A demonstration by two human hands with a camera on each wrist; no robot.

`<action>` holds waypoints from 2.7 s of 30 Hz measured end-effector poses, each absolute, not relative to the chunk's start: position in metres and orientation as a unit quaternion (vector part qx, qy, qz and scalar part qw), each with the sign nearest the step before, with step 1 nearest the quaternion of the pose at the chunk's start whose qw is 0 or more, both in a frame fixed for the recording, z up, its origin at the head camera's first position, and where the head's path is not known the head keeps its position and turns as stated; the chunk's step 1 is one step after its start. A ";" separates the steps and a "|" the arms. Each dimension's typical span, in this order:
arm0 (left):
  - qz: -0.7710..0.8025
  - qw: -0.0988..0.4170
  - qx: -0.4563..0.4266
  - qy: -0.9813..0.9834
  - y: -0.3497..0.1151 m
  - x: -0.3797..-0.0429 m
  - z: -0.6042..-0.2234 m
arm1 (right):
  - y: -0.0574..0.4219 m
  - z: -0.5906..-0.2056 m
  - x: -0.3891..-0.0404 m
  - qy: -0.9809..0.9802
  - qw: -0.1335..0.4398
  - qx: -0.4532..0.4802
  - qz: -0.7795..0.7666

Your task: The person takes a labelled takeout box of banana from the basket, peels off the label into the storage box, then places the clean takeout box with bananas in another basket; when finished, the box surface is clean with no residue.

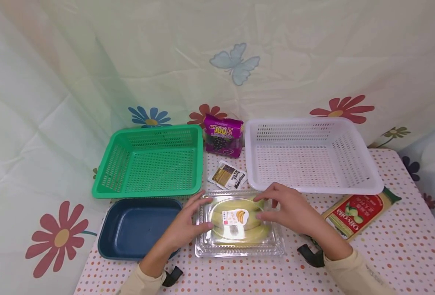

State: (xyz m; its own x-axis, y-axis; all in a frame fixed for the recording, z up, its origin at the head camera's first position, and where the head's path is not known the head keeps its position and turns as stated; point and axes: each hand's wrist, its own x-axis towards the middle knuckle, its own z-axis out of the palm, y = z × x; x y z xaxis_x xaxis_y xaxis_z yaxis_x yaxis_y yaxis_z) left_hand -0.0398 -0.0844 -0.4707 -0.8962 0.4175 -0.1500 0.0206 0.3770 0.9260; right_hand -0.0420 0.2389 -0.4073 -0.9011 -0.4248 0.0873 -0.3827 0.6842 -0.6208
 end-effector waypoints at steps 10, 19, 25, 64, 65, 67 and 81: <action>0.537 0.184 0.133 0.812 -0.085 -0.040 -0.469 | 0.197 -0.400 -0.080 0.889 0.124 -0.310 -0.315; 0.533 0.190 0.136 0.813 -0.085 -0.040 -0.469 | 0.168 -0.409 -0.099 0.874 0.175 -0.351 -0.287; 0.536 0.186 0.141 0.811 -0.085 -0.041 -0.471 | 0.161 -0.411 -0.102 0.874 0.193 -0.344 -0.284; 0.537 0.187 0.128 0.813 -0.085 -0.039 -0.467 | 0.138 -0.415 -0.092 0.934 0.203 -0.218 -0.196; 0.537 0.187 0.129 0.813 -0.085 -0.039 -0.467 | 0.137 -0.415 -0.092 0.935 0.205 -0.215 -0.195; 0.538 0.186 0.129 0.812 -0.085 -0.039 -0.468 | 0.136 -0.414 -0.092 0.935 0.208 -0.211 -0.194; 0.537 0.184 0.129 0.813 -0.084 -0.039 -0.468 | 0.147 -0.413 -0.099 0.901 0.238 -0.247 -0.263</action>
